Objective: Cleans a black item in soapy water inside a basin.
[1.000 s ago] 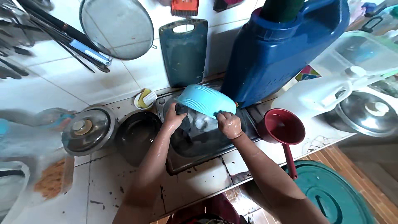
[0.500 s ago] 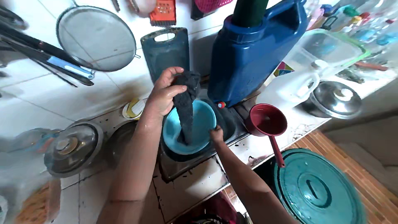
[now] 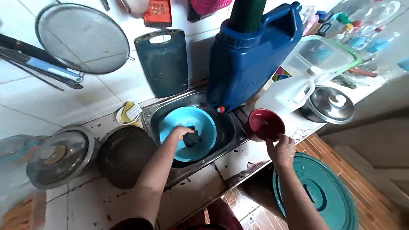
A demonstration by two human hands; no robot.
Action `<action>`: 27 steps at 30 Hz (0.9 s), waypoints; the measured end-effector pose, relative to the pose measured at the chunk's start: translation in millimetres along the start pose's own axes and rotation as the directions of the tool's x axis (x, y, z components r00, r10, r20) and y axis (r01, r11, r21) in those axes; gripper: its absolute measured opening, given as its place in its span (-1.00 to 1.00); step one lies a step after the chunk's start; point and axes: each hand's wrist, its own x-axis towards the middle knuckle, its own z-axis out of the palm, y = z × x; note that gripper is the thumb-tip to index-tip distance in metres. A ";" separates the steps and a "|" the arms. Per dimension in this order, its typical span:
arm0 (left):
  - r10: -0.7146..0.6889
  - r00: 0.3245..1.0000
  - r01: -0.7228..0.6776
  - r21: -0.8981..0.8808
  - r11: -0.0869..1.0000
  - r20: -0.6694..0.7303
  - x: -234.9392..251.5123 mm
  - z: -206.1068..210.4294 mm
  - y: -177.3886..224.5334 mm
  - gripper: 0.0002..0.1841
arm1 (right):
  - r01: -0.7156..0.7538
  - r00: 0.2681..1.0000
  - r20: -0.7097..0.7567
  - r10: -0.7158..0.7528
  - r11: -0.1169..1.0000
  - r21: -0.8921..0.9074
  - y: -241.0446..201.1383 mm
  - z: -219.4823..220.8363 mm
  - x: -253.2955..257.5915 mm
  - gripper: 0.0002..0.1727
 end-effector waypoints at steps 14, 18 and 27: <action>0.367 0.923 -0.358 -0.089 0.929 0.116 -11.0 -2.7 37.1 -0.59 | -0.508 0.791 0.610 0.045 0.603 0.615 -11.4 25.4 -24.2 -0.85; 0.080 0.997 -0.074 0.229 0.971 -0.017 25.9 14.5 18.1 -0.28 | -0.385 0.753 0.658 0.032 0.831 0.401 -43.6 33.5 -41.6 -0.88; 0.110 0.994 -0.096 0.709 0.699 0.026 69.7 39.6 -43.6 -0.38 | 0.054 0.724 0.689 -0.041 0.999 0.003 -105.7 64.6 -63.3 -0.63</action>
